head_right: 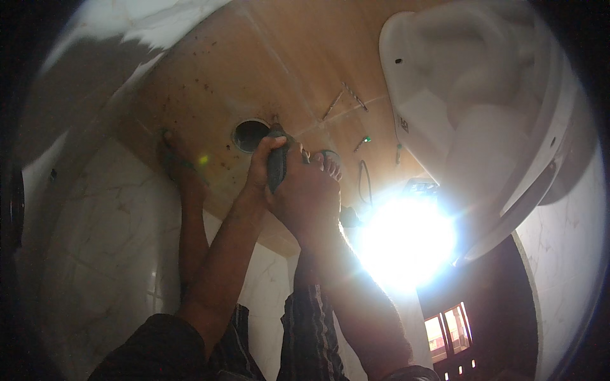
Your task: The person drills holes in the floor around a toilet flange, inserts plastic anchors, and secures them with a hammer. They then place a foam gasket over the flange in preparation for mounting the toilet.
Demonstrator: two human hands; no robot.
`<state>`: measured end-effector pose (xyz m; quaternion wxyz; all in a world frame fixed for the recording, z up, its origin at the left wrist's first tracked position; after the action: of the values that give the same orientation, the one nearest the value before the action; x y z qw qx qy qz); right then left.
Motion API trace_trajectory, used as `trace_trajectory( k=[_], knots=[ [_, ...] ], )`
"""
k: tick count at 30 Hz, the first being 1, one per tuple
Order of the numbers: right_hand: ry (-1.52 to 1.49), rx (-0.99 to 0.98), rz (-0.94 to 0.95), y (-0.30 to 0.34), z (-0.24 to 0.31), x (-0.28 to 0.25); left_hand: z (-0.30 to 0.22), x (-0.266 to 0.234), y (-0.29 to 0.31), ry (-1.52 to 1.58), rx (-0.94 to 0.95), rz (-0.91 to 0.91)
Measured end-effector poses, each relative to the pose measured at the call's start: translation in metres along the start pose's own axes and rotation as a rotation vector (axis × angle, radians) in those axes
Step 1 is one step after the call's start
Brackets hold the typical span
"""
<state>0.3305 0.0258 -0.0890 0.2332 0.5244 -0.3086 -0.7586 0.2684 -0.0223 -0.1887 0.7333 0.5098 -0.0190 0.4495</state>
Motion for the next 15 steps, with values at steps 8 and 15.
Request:
trace_trajectory(
  k=[8, 15],
  knots=[
    [-0.028, -0.007, -0.003, -0.003, 0.0, -0.003, 0.002, -0.007, -0.007, 0.011, -0.043, 0.005],
    [0.008, 0.015, 0.062, -0.003, 0.0, 0.003, 0.002, -0.009, -0.009, -0.003, -0.037, 0.054]
  ],
)
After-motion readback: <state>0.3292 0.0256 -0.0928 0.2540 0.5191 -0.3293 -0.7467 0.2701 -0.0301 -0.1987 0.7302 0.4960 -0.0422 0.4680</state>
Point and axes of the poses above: each hand's wrist, its own y-axis away from the middle knuckle, its own x-axis out of the palm, z = x × y, the point moved 9 cm from there along -y, towards the middle knuckle, and after that the axes turned 14 degrees about -x, right-handed, at the moved point
